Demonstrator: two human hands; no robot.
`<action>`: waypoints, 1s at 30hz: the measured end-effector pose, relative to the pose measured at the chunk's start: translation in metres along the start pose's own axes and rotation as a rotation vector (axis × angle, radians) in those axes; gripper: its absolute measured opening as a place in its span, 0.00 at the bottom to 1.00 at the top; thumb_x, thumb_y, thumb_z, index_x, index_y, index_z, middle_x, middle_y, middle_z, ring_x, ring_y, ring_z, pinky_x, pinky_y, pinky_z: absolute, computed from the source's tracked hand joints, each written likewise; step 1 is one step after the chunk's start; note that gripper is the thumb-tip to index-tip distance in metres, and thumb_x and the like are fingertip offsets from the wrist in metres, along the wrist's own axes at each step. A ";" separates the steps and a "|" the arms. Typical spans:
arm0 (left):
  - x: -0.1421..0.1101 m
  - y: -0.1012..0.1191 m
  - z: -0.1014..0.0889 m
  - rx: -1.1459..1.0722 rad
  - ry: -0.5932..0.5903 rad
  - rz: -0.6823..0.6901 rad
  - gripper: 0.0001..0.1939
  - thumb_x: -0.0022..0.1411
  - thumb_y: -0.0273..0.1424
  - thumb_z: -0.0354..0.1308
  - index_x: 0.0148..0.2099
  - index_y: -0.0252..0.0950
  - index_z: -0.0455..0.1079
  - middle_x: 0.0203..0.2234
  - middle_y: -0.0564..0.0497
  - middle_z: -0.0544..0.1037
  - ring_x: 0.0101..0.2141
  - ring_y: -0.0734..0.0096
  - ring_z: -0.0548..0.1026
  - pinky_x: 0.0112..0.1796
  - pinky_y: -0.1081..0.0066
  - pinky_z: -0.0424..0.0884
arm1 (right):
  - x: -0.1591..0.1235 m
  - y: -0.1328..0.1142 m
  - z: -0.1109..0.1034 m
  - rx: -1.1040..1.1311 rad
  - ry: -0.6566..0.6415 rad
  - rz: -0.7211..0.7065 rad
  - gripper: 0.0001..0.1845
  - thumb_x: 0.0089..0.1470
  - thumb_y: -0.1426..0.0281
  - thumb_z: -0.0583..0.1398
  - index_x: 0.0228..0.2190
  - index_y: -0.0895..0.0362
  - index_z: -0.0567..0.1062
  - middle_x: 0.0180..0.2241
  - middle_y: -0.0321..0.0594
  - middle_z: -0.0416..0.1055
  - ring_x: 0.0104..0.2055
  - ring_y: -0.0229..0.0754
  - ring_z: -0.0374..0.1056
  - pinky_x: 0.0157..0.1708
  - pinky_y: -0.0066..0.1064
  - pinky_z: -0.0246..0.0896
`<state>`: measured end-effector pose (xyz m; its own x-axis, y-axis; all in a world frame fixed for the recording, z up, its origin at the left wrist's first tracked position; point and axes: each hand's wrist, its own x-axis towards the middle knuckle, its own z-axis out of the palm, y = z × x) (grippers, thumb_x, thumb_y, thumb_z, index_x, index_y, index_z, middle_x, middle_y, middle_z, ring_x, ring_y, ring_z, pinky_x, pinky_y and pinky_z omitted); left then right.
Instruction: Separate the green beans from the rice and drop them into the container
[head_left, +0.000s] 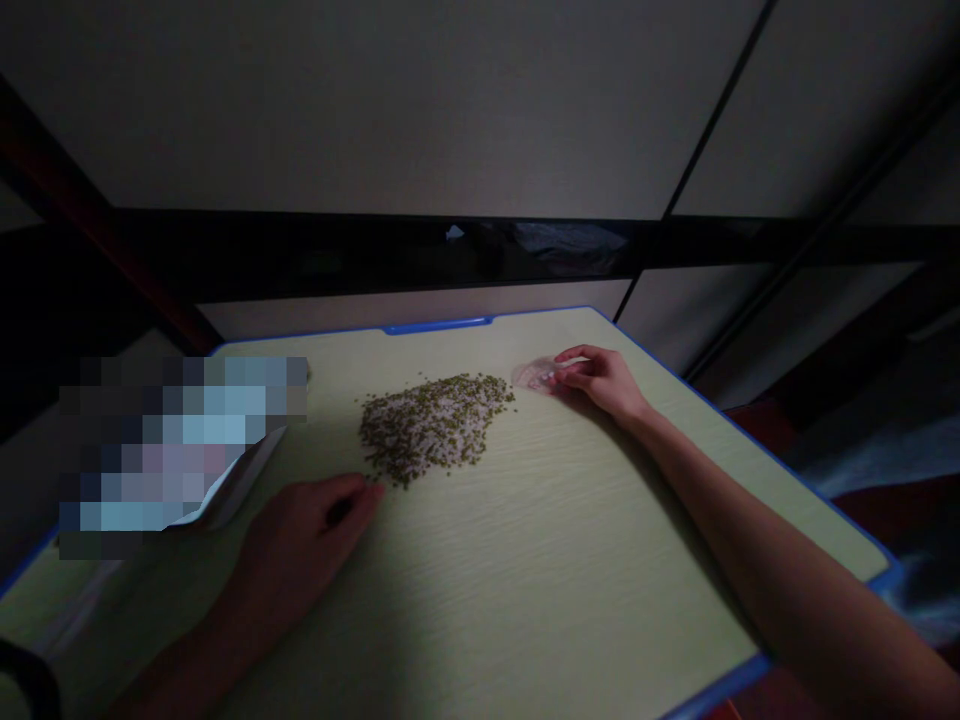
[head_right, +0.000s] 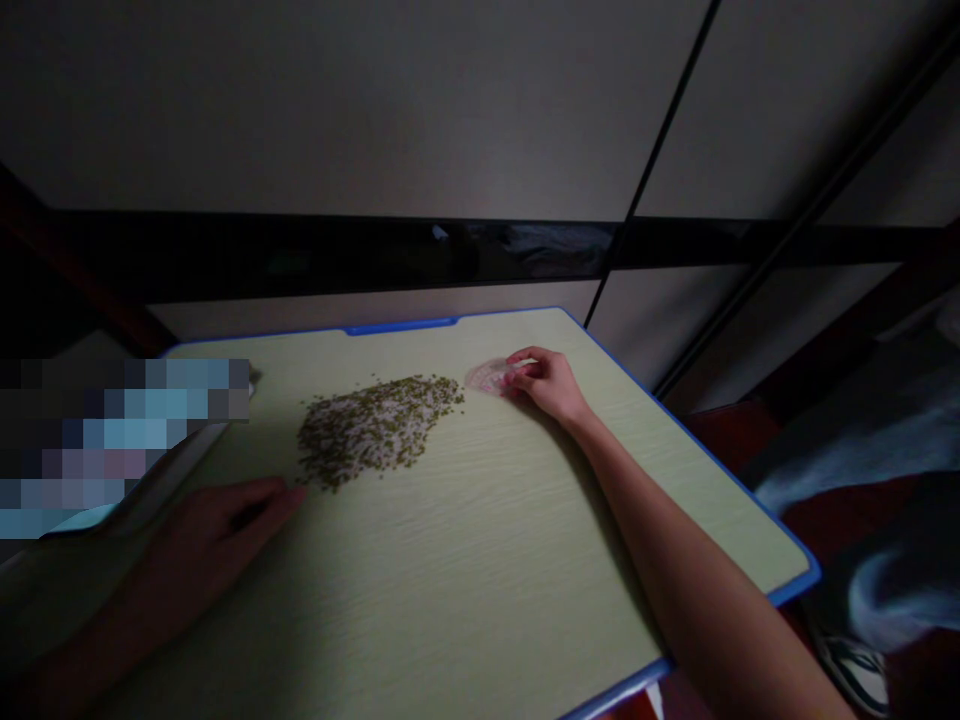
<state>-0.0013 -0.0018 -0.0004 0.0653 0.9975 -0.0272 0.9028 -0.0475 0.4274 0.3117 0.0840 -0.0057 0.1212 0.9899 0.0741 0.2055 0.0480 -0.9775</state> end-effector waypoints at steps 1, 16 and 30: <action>0.000 0.000 0.000 -0.001 0.000 0.000 0.22 0.49 0.49 0.37 0.15 0.38 0.53 0.11 0.57 0.59 0.18 0.72 0.62 0.23 0.73 0.51 | 0.001 0.000 0.001 -0.012 0.008 -0.012 0.11 0.36 0.74 0.61 0.28 0.58 0.70 0.19 0.34 0.71 0.19 0.35 0.65 0.18 0.24 0.57; -0.001 0.000 -0.001 -0.010 -0.027 0.009 0.21 0.50 0.48 0.39 0.17 0.38 0.56 0.12 0.58 0.60 0.19 0.72 0.63 0.23 0.73 0.53 | -0.001 -0.001 -0.002 -0.060 -0.039 -0.065 0.17 0.34 0.71 0.62 0.31 0.62 0.74 0.17 0.34 0.69 0.19 0.33 0.62 0.19 0.25 0.54; -0.001 -0.001 -0.001 -0.009 -0.021 0.025 0.21 0.51 0.48 0.38 0.17 0.38 0.56 0.12 0.57 0.60 0.19 0.72 0.63 0.23 0.73 0.53 | 0.001 0.002 0.002 -0.080 -0.052 -0.068 0.17 0.36 0.70 0.61 0.33 0.62 0.72 0.19 0.37 0.71 0.19 0.34 0.63 0.17 0.25 0.54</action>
<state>-0.0026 -0.0027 0.0003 0.0963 0.9947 -0.0351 0.8968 -0.0714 0.4366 0.3106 0.0848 -0.0078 0.0546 0.9903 0.1279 0.2886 0.1069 -0.9515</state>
